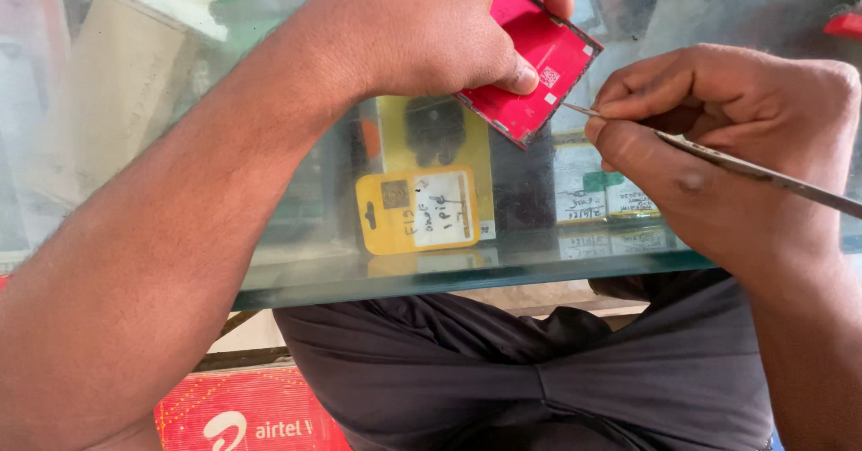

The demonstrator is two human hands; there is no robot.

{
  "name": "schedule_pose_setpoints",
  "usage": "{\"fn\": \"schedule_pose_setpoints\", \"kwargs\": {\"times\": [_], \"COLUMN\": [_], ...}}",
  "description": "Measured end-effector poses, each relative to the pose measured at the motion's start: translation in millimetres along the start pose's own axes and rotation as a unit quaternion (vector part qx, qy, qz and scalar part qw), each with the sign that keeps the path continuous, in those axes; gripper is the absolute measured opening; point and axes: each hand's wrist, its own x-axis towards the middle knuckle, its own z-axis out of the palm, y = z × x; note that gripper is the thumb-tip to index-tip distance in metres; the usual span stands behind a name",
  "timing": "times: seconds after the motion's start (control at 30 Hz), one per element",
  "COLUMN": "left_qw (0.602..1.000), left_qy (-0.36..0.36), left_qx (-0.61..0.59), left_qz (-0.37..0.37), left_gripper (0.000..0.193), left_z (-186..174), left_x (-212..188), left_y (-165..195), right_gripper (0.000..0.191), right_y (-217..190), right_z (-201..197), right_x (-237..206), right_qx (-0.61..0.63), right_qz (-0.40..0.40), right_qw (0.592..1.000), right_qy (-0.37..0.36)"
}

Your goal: The person uses a green hot air gun to heat the edge of a red phone case, then switches to a metal pick to scrape and pry at the heated area. The person works on a single corner of the case, removing small bits of material.

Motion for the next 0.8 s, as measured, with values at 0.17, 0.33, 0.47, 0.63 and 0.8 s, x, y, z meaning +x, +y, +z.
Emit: {"fn": "schedule_pose_setpoints", "kwargs": {"times": [0.17,0.33,0.47,0.63,0.8], "left_qw": [1.0,1.0,1.0,0.999,1.0], "left_qy": [0.005,-0.005,-0.004,0.001,-0.018], "left_qx": [0.005,0.006,-0.004,0.001,-0.002], "left_qz": [0.028,0.008,0.015,0.036,-0.014], "left_gripper": [0.049,0.049,0.048,0.047,0.048], "left_z": [-0.3,-0.9,-0.2,0.9,-1.0], "left_x": [0.7,0.8,0.8,0.9,0.7], "left_y": [0.1,0.7,-0.1,-1.2,0.8], "right_gripper": [0.005,0.003,0.003,0.006,0.006], "right_y": [0.5,-0.4,-0.8,-0.7,-3.9], "right_z": [0.4,-2.7,-2.6,0.8,0.6], "right_x": [0.6,4.1,3.5,2.5,1.5], "right_qx": [-0.005,-0.023,-0.019,-0.003,-0.024], "right_qz": [-0.017,-0.035,-0.025,-0.016,0.002], "right_qw": [1.0,0.999,0.999,1.0,1.0], "right_qy": [0.009,-0.018,-0.007,-0.004,0.012]}}
